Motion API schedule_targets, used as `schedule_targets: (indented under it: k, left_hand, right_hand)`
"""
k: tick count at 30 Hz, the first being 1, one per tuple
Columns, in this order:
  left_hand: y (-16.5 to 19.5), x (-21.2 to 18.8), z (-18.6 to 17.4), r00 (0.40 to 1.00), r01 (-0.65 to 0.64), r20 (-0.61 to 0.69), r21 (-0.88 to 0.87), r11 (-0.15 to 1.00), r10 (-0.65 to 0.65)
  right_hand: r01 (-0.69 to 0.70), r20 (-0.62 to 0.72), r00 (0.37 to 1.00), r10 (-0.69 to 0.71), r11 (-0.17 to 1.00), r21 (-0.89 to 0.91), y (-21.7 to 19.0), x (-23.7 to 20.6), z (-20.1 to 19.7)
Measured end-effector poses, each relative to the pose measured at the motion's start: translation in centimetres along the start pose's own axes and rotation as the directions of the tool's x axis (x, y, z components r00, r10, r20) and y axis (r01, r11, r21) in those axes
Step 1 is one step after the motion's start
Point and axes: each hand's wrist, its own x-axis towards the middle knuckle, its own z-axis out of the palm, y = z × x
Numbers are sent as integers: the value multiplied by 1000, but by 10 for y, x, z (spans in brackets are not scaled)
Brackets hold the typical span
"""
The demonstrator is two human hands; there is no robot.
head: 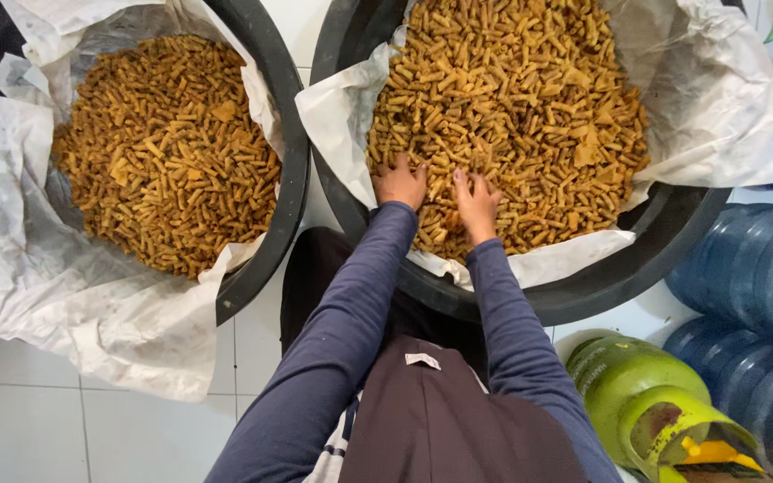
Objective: The person sits on the floor between two large paper-lined basins filled with fried snack sticks and picks through them by hand. They break apart clumped pieces, lift handfuls to separate them, and move pieces between the basins, sorting out broken or stuck-together bits.
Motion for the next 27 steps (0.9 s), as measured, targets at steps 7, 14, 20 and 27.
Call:
schedule_targets:
  k: [7,14,20,27]
  left_hand:
    - [-5,24,-13,993,59,113,-120,991,-45]
    - [8,18,-9,995,92,42,-110,990,-88]
    - [6,21,-17,976,178,165,-229,957,-142]
    - [6,34,-5,981,192,133,-692,696,-139]
  right_hand:
    - [29,-91,995,-31,999,-23,-3,-4,14]
    - [-83,-56,993,100,966,246,-10,5,11]
    - [-128,-108,977,185,908,399,-14,2,14]
    - [-64,18,996,83,597,799,-24,11,25]
